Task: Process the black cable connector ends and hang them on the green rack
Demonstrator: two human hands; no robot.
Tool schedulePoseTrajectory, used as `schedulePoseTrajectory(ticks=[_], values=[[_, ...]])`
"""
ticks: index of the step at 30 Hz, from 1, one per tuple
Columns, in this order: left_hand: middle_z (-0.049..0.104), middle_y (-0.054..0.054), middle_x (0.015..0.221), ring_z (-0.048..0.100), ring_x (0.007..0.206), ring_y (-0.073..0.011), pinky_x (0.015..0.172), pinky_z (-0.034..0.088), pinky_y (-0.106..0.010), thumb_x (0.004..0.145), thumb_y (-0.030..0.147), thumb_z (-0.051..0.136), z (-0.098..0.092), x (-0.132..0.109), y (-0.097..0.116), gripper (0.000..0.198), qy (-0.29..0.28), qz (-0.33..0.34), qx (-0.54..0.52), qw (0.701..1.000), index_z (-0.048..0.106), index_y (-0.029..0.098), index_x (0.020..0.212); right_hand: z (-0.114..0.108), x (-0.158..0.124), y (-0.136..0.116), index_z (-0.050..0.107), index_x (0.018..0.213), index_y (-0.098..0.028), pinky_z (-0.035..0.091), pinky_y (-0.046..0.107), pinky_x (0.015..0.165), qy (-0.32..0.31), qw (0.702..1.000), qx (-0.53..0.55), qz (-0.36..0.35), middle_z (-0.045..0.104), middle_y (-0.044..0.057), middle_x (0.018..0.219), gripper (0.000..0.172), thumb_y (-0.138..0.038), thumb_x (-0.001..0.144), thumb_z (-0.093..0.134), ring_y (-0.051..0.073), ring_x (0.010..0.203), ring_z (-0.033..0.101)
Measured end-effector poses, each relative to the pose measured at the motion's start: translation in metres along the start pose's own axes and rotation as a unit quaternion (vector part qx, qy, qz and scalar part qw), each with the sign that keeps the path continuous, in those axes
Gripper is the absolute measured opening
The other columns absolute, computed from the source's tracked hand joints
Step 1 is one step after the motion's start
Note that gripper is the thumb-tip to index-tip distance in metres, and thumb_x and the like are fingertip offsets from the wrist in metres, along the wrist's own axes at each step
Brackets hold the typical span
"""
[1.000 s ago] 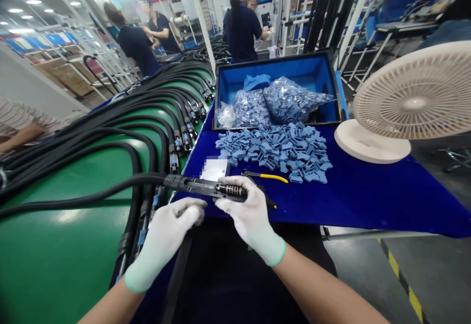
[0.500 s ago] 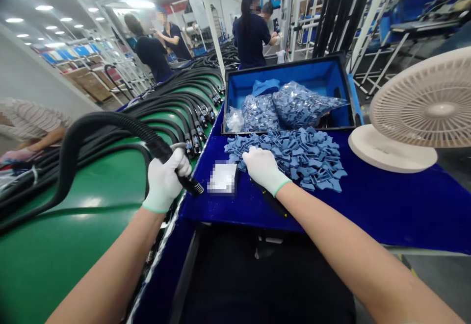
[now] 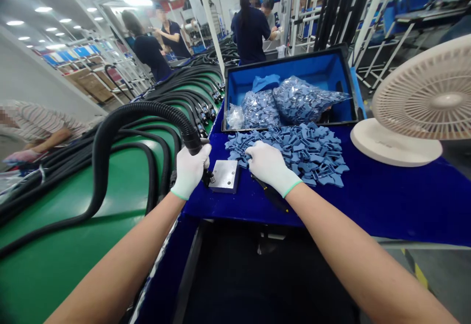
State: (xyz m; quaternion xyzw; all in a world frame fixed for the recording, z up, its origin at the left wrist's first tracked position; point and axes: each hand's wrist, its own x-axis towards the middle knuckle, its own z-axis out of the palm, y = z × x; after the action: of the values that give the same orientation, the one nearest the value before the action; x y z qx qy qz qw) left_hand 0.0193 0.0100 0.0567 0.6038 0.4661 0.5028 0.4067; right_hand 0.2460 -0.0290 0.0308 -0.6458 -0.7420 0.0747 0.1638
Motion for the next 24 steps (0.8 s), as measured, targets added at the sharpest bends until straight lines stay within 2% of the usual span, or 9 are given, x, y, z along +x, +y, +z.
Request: schedulePoseTrajectory(ticks=[3, 6, 8, 12, 18, 20, 21, 22, 24], values=[[0.053, 0.005, 0.057, 0.049, 0.050, -0.0132, 0.053, 0.041, -0.026, 0.087, 0.035, 0.070, -0.002, 0.004, 0.000, 0.031, -0.030, -0.006, 0.013, 0.999, 0.065, 0.014, 0.109, -0.002, 0.002, -0.022, 0.075, 0.111, -0.022, 0.047, 0.030, 0.086, -0.017, 0.975, 0.204, -0.088, 0.074, 0.006, 0.109, 0.026, -0.028, 0.090, 0.063, 0.021, 0.097, 0.067], [0.063, 0.000, 0.065, 0.060, 0.063, -0.0167, 0.066, 0.048, -0.029, 0.085, 0.033, 0.072, -0.008, 0.008, 0.001, 0.030, -0.052, -0.001, 0.025, 0.998, 0.067, 0.013, 0.107, 0.006, 0.009, -0.047, 0.072, 0.087, -0.017, 0.043, 0.028, 0.069, -0.069, 0.934, 0.336, -0.102, 0.069, 0.001, 0.079, 0.015, -0.030, 0.088, 0.062, 0.016, 0.073, 0.061], [0.067, -0.002, 0.073, 0.063, 0.071, -0.0182, 0.072, 0.050, -0.031, 0.085, 0.033, 0.072, -0.012, 0.010, -0.001, 0.031, -0.055, -0.001, 0.028, 0.998, 0.068, 0.014, 0.108, 0.015, 0.018, -0.058, 0.065, 0.074, -0.016, 0.037, 0.028, 0.061, -0.091, 0.925, 0.357, -0.089, 0.059, -0.002, 0.065, 0.022, -0.035, 0.086, 0.063, 0.014, 0.063, 0.053], [0.067, -0.002, 0.079, 0.062, 0.073, -0.0181, 0.074, 0.050, -0.031, 0.083, 0.034, 0.073, -0.014, 0.015, -0.010, 0.034, -0.061, -0.009, 0.013, 0.998, 0.068, 0.014, 0.110, 0.027, 0.041, -0.063, 0.060, 0.066, -0.016, 0.033, 0.027, 0.056, -0.138, 0.915, 0.368, -0.088, 0.049, -0.004, 0.060, 0.036, -0.048, 0.079, 0.070, 0.012, 0.059, 0.045], [0.067, -0.003, 0.078, 0.063, 0.075, -0.0189, 0.077, 0.053, -0.033, 0.087, 0.039, 0.073, -0.013, 0.012, -0.004, 0.034, -0.096, -0.008, -0.023, 0.995, 0.067, 0.014, 0.109, 0.019, 0.046, -0.058, 0.071, 0.071, -0.015, 0.038, 0.027, 0.059, -0.169, 0.920, 0.345, -0.077, 0.061, 0.000, 0.065, 0.047, -0.061, 0.072, 0.076, 0.015, 0.064, 0.051], [0.067, -0.006, 0.080, 0.064, 0.076, -0.0195, 0.077, 0.054, -0.034, 0.089, 0.046, 0.072, -0.029, 0.005, 0.003, 0.034, -0.091, -0.002, -0.032, 0.995, 0.066, 0.014, 0.100, 0.016, 0.041, -0.059, 0.075, 0.079, -0.015, 0.042, 0.027, 0.063, -0.170, 0.924, 0.331, -0.087, 0.068, 0.002, 0.072, 0.045, -0.060, 0.075, 0.075, 0.017, 0.068, 0.057], [0.067, -0.007, 0.082, 0.064, 0.074, -0.0190, 0.075, 0.055, -0.034, 0.090, 0.049, 0.070, -0.042, 0.000, 0.005, 0.036, -0.077, -0.002, -0.044, 0.996, 0.065, 0.014, 0.097, 0.014, 0.039, -0.059, 0.077, 0.083, -0.016, 0.044, 0.027, 0.065, -0.171, 0.926, 0.323, -0.095, 0.072, 0.003, 0.077, 0.044, -0.060, 0.077, 0.074, 0.017, 0.071, 0.060], [0.067, -0.007, 0.085, 0.063, 0.072, -0.0178, 0.072, 0.056, -0.033, 0.091, 0.052, 0.068, -0.061, -0.006, 0.008, 0.038, -0.053, -0.005, -0.058, 0.997, 0.064, 0.015, 0.098, 0.014, 0.037, -0.059, 0.078, 0.087, -0.017, 0.046, 0.027, 0.068, -0.171, 0.928, 0.315, -0.104, 0.074, 0.004, 0.082, 0.042, -0.058, 0.079, 0.073, 0.018, 0.075, 0.063], [0.068, -0.006, 0.093, 0.061, 0.067, -0.0148, 0.065, 0.056, -0.030, 0.091, 0.054, 0.068, -0.111, -0.026, 0.012, 0.039, 0.007, -0.024, -0.060, 0.998, 0.062, 0.018, 0.107, 0.015, 0.035, -0.058, 0.079, 0.093, -0.018, 0.050, 0.027, 0.073, -0.177, 0.927, 0.307, -0.120, 0.078, 0.005, 0.090, 0.038, -0.054, 0.083, 0.071, 0.020, 0.081, 0.067]])
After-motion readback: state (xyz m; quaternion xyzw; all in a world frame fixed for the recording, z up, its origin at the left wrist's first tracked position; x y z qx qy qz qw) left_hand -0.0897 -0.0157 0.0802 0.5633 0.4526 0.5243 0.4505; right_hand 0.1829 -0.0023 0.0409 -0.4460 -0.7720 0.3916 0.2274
